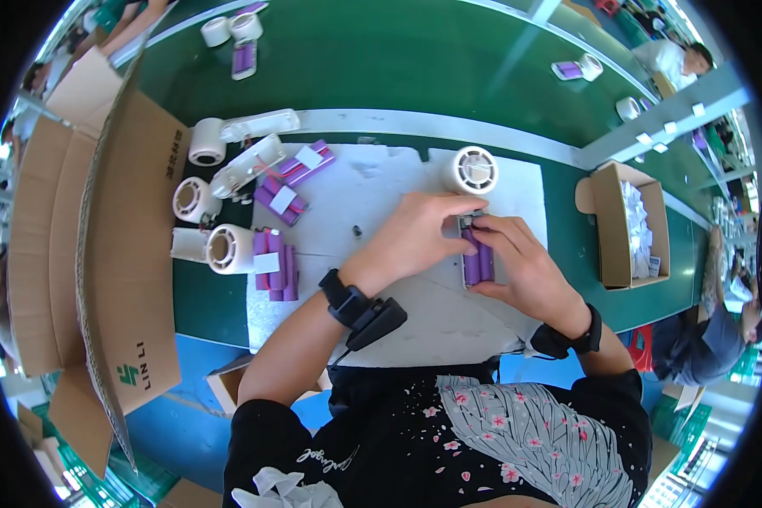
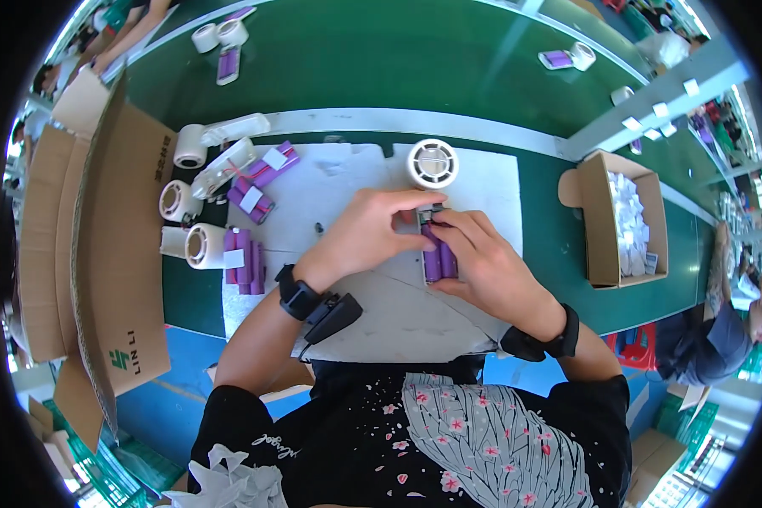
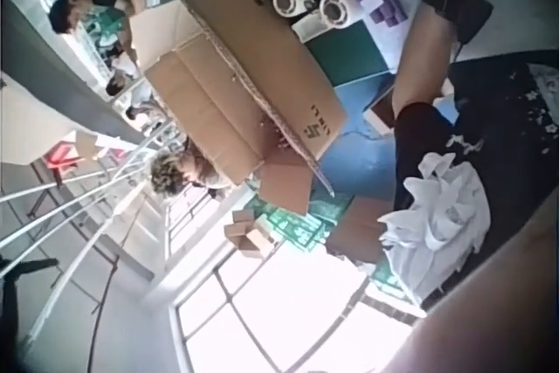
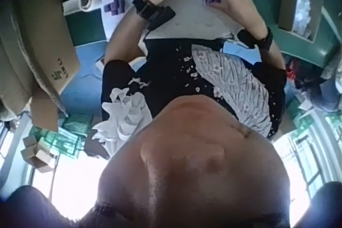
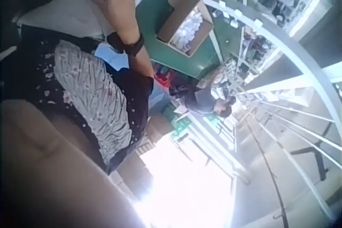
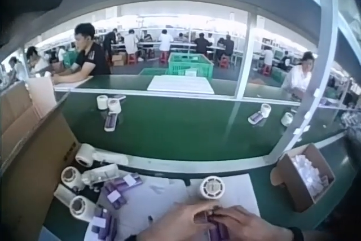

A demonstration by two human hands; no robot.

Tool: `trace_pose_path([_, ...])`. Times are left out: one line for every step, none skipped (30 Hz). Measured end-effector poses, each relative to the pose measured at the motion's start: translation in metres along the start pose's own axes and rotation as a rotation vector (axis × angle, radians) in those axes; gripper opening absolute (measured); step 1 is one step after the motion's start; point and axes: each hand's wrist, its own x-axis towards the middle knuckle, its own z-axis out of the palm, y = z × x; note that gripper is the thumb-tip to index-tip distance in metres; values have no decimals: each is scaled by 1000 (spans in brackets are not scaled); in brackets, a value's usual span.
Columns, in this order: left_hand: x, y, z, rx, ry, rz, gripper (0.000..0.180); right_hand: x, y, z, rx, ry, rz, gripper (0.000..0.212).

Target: The person connects a circuit board to a battery pack by hand, inserts the battery pack into a plastic housing, and then applies a piece of tape to a second battery pack.

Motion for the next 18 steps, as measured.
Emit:
trace_pose_path([-1,1,-1,3,0,-1,58,1,1,0,-8,-11,24,68])
trace_pose_path([0,0,-1,14,15,-14,58,6,6,0,2,-16,5,68])
trace_pose_path([1,-6,0,31,95,6,58,12,15,1,-20,27,0,66])
trace_pose_path([3,-8,2,41,167,36,59,17,21,-1,-51,73,7,65])
trace_pose_path([2,-8,3,52,238,67,59,30,35,-1,-104,154,2,62])
trace_pose_path([2,-8,2,55,232,64,59,45,51,0,-158,237,2,59])
trace_pose_path([1,-8,0,190,305,40,57,57,60,-1,-152,241,5,59])
trace_pose_path([1,-11,-6,333,385,16,55,73,68,0,-187,388,48,52])
trace_pose_path([1,-12,-12,477,467,-4,53,83,73,2,-223,538,89,45])
trace_pose_path([1,-11,-17,489,470,-3,53,84,75,8,-217,545,81,45])
trace_pose_path([1,-7,-20,669,543,-61,52,80,77,16,-79,467,115,39])
trace_pose_path([2,-4,-23,848,615,-119,51,77,79,24,57,386,148,34])
trace_pose_path([0,-1,-27,1032,684,-180,50,75,80,29,197,304,178,28])
trace_pose_path([-1,-5,-32,1042,683,-179,50,75,82,31,204,309,173,28])
trace_pose_path([-1,-13,-39,1120,727,-225,51,74,85,31,224,337,154,24])
trace_pose_path([-6,-19,-45,1200,768,-270,51,73,86,32,247,366,137,20])
trace_pose_path([-12,-24,-48,1210,763,-265,51,72,87,32,269,396,121,16])
trace_pose_path([-17,-31,-52,1242,707,-308,51,72,87,34,276,406,120,16])
